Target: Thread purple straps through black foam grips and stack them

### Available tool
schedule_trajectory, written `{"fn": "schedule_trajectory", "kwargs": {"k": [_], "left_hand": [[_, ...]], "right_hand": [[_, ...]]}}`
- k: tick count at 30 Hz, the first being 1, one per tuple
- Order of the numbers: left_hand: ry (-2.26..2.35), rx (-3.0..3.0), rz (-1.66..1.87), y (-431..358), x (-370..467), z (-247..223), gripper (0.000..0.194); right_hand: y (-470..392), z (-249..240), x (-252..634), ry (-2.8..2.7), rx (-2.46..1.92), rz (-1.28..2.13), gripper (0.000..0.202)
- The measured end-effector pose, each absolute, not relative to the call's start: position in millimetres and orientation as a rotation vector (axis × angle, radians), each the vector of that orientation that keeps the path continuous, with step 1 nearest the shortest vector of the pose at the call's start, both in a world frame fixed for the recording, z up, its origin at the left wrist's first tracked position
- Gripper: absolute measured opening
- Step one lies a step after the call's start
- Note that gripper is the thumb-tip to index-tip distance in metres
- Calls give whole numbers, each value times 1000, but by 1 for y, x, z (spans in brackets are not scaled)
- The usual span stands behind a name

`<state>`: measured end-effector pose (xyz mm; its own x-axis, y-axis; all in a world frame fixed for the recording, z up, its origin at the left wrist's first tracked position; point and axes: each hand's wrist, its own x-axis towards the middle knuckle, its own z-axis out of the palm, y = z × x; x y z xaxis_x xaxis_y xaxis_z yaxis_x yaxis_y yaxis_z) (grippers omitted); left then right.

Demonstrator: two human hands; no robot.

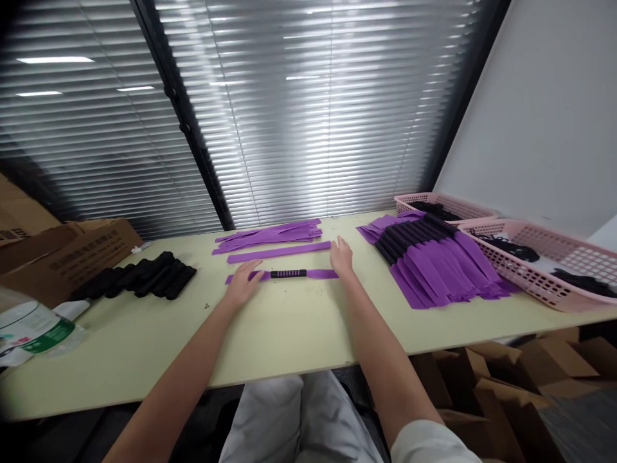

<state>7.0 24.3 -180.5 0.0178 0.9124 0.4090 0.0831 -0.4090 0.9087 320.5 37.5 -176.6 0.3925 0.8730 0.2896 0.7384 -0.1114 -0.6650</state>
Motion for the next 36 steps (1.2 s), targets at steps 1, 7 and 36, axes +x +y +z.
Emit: {"fn": "schedule_trajectory", "kwargs": {"k": [1,7,36], "left_hand": [[1028,1610,1425,24,13,-183,24],[987,1703,1242,29,22,-192,17],[1018,1836,1238,33,5,-196,10]], "right_hand": [[37,-180,313,-1401,-1937,230,64],[32,-196,277,-1605,-2149,293,65],[33,-196,281,-1606,-2179,395,62]]}}
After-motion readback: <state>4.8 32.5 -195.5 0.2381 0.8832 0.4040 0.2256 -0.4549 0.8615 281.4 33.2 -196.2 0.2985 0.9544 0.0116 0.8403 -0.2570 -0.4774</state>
